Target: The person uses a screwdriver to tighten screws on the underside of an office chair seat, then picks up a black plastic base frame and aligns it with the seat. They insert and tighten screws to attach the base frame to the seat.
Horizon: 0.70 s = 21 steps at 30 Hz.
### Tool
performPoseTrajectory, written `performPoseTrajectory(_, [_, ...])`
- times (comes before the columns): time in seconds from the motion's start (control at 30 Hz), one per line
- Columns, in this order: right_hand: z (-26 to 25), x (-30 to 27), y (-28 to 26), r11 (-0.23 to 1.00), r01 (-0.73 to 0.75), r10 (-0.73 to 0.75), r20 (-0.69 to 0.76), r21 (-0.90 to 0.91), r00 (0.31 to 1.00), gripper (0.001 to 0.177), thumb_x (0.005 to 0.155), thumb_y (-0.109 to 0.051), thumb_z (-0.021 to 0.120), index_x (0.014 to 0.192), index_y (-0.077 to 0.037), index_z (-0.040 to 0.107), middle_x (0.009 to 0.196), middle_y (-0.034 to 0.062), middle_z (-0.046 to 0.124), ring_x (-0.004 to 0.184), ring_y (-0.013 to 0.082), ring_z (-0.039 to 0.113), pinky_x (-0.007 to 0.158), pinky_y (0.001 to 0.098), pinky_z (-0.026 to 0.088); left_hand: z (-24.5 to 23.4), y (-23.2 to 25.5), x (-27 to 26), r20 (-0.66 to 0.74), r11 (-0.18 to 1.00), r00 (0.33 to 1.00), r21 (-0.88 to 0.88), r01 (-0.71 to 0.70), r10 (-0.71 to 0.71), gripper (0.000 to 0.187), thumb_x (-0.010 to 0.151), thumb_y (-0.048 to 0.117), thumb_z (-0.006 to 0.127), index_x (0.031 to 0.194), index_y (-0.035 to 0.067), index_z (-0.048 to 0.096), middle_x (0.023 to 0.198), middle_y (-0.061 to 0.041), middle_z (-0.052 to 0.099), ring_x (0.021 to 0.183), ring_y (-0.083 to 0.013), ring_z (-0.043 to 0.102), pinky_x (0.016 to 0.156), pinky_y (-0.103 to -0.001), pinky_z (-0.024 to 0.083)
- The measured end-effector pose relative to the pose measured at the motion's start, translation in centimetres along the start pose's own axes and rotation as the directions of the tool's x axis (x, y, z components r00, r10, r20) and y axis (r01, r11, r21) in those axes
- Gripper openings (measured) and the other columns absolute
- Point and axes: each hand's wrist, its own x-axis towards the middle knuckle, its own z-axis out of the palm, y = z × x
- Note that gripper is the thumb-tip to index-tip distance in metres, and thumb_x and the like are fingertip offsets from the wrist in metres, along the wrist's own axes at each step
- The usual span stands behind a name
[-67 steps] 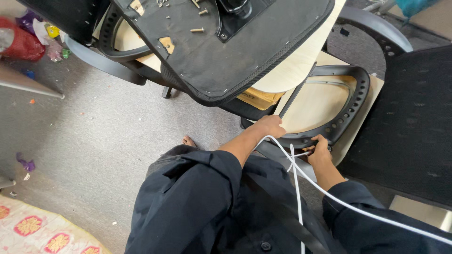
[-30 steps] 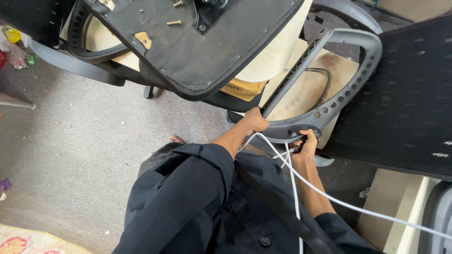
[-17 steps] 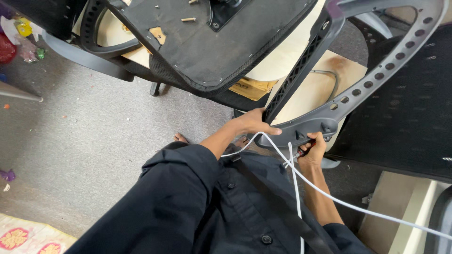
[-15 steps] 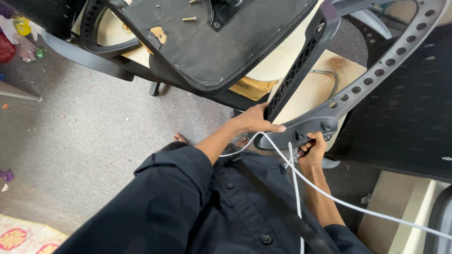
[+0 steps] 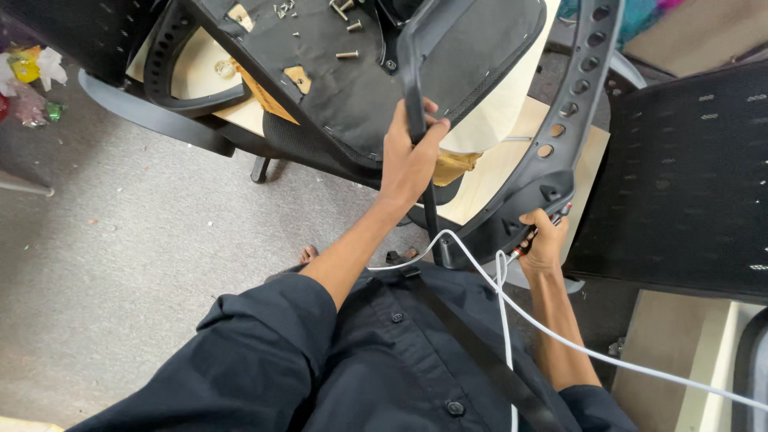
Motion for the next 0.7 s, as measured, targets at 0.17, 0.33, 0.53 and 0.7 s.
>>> performPoseTrajectory(0.17, [3.8, -0.5, -1.1, 0.999, 0.054, -0.054, 0.06, 0.008, 0.997, 0.014, 0.075, 0.003, 0.058, 0.088, -0.003, 0.058, 0.074, 0.0026, 0.057, 0.051, 0.0136, 0.054, 0.043, 0.0279, 0.045, -3.7, 0.4, 0.5, -0.093, 0.983, 0.996, -0.18, -0.026, 0.01, 0.017, 0.09, 0.008, 0.063, 0.104, 0.0, 0.057, 0.075, -0.002, 0.058, 0.06, -0.0093, 0.057, 0.058, -0.026, 0.05])
performPoseTrajectory(0.33, [7.5, -0.9, -2.1, 0.994, 0.108, -0.111, 0.156, 0.028, 0.981, 0.027, 0.075, 0.005, 0.058, 0.102, 0.0, 0.06, 0.087, 0.0062, 0.063, 0.068, 0.0176, 0.063, 0.059, 0.0301, 0.056, -6.9, 0.7, 1.7, -0.173, 0.95, 0.984, -0.312, -0.009, -0.047, 0.013, 0.083, 0.002, 0.056, 0.095, -0.002, 0.054, 0.068, -0.005, 0.055, 0.056, -0.0118, 0.055, 0.057, -0.028, 0.05])
performPoseTrajectory(0.53, [12.2, -1.4, -4.2, 0.991, 0.12, -0.108, 0.201, -0.051, 0.974, 0.034, 0.071, 0.005, 0.058, 0.103, -0.002, 0.061, 0.088, 0.0042, 0.064, 0.073, 0.0157, 0.066, 0.064, 0.0305, 0.06, -9.9, 1.5, 3.4, -0.253, 0.934, 0.964, -0.358, -0.019, -0.077, 0.016, 0.08, 0.002, 0.054, 0.095, -0.002, 0.056, 0.066, -0.005, 0.054, 0.055, -0.0141, 0.056, 0.058, -0.031, 0.054])
performPoseTrajectory(0.7, [15.8, -1.2, -6.0, 0.977, 0.179, -0.14, 0.281, -0.114, 0.949, 0.031, 0.073, 0.006, 0.064, 0.103, 0.001, 0.06, 0.089, 0.0049, 0.063, 0.073, 0.016, 0.064, 0.066, 0.0297, 0.058, -12.3, 2.0, 4.5, -0.331, 0.914, 0.929, -0.404, 0.019, -0.166, 0.02, 0.08, 0.004, 0.052, 0.097, -0.003, 0.059, 0.063, -0.007, 0.054, 0.052, -0.0159, 0.057, 0.058, -0.033, 0.058])
